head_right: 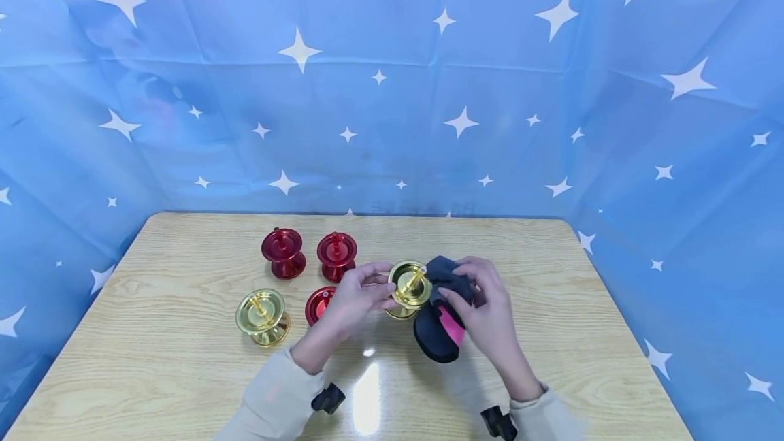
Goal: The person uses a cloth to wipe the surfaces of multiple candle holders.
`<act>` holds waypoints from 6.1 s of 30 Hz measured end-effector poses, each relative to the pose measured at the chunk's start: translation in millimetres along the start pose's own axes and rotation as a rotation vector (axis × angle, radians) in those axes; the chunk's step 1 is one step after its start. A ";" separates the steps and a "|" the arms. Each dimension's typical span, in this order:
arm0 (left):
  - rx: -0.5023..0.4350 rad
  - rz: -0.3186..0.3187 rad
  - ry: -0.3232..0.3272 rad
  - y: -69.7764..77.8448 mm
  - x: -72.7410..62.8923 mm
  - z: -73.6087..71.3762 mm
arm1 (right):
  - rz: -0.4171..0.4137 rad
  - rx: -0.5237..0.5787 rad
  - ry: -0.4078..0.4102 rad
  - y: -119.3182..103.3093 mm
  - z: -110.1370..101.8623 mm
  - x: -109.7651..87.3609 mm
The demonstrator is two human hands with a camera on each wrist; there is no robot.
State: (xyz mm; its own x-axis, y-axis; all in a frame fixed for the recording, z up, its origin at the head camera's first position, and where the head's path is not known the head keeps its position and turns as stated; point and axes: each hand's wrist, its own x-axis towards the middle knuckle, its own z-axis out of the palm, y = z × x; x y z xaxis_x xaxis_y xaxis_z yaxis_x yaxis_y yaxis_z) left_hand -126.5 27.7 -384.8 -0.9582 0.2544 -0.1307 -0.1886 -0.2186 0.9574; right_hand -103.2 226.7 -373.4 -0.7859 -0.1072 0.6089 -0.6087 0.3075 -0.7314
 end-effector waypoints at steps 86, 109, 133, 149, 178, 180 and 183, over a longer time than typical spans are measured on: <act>0.070 0.042 -0.034 -7.1 -6.6 -7.0 | -0.077 -0.287 -0.151 4.6 30.2 -26.4; 0.207 -0.009 -0.139 -2.9 -6.0 -14.8 | -0.063 -0.233 -0.096 1.9 24.1 -17.8; 0.155 -0.001 -0.105 -2.5 -7.4 -16.2 | 0.053 -0.194 -0.031 -5.9 24.8 -15.4; -0.030 0.021 -0.066 16.2 -4.3 -20.3 | -0.010 0.096 -0.094 6.5 17.8 -21.7; 0.450 0.085 -0.198 -0.9 -7.1 -17.6 | 0.055 0.224 -0.036 7.3 13.6 -15.2; 0.479 0.092 -0.187 -1.6 -6.6 -16.6 | 0.062 0.244 -0.050 6.6 12.1 -14.0; 0.474 0.088 -0.192 -2.8 -6.5 -15.8 | 0.077 0.256 -0.068 4.7 9.0 -12.3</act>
State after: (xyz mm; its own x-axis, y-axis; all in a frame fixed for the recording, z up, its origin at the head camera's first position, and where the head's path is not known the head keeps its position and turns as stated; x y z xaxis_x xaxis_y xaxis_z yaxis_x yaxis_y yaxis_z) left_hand -123.1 11.8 -390.7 -0.9009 0.4323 -0.0378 0.0513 0.1926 0.9799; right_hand -97.3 220.9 -387.1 -0.8312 -0.1582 0.5330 -0.5478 0.0695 -0.8337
